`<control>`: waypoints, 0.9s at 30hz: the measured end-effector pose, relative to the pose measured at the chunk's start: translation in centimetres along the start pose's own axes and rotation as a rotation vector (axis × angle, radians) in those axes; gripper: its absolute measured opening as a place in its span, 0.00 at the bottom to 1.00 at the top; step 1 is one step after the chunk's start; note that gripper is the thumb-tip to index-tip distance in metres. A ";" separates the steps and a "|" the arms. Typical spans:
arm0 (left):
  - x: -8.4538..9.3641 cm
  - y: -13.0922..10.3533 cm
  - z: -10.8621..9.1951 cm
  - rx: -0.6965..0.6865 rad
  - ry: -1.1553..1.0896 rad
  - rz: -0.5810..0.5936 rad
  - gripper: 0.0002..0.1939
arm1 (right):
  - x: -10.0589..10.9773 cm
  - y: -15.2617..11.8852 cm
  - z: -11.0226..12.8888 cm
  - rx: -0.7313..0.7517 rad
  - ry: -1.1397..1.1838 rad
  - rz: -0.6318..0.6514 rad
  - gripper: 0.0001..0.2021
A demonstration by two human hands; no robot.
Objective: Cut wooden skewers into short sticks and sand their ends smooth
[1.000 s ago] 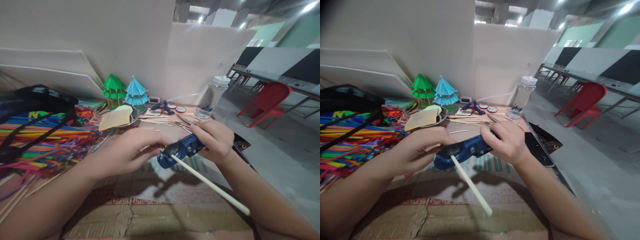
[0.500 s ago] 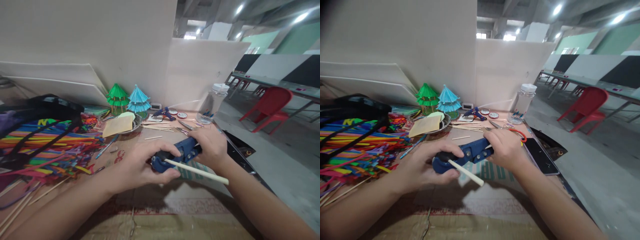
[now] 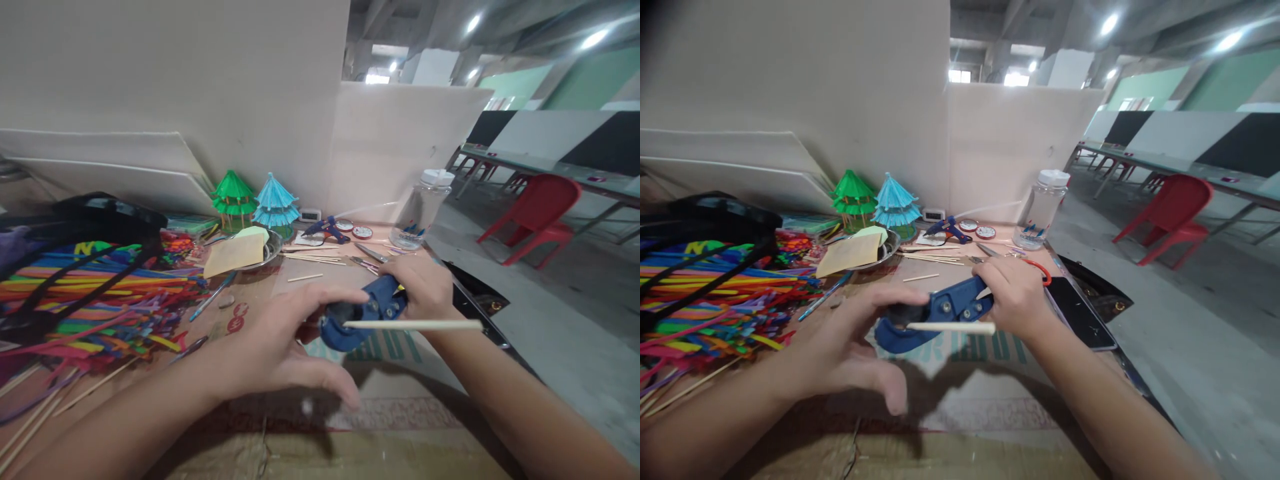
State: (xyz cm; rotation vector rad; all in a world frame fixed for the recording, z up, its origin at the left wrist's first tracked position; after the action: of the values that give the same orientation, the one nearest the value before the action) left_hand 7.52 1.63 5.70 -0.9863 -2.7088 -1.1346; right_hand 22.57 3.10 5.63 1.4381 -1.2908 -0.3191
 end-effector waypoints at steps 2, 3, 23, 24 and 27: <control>1.0 0.0 0.6 0.046 -0.067 -0.021 0.43 | -1.5 -0.3 -0.5 -0.100 0.119 0.098 0.08; 1.4 0.1 1.2 0.093 -0.131 -0.022 0.43 | -2.7 -0.6 -0.6 -0.159 0.191 0.187 0.08; 1.2 -0.1 8.7 0.424 -0.913 0.035 0.30 | -10.2 -4.1 2.4 -0.449 0.567 0.688 0.12; 1.1 -0.1 8.8 0.417 -0.919 0.032 0.30 | -10.1 -4.1 2.3 -0.448 0.553 0.679 0.13; 0.7 0.0 8.9 0.400 -0.927 0.043 0.29 | -10.0 -4.2 1.9 -0.460 0.511 0.669 0.16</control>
State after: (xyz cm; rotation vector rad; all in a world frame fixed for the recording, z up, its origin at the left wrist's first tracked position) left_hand 8.67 7.78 -0.62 -1.7896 -3.2981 -0.0445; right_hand 19.61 9.37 -2.98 0.5874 -1.1007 0.1893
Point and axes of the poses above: each hand's wrist, its own y-axis towards the middle knuckle, its own x-axis out of the back of the hand, z = x × y, the point moved 10 cm from there along y, towards the middle knuckle, and after that the axes turned 15 degrees about -y, right-handed, at the moved point
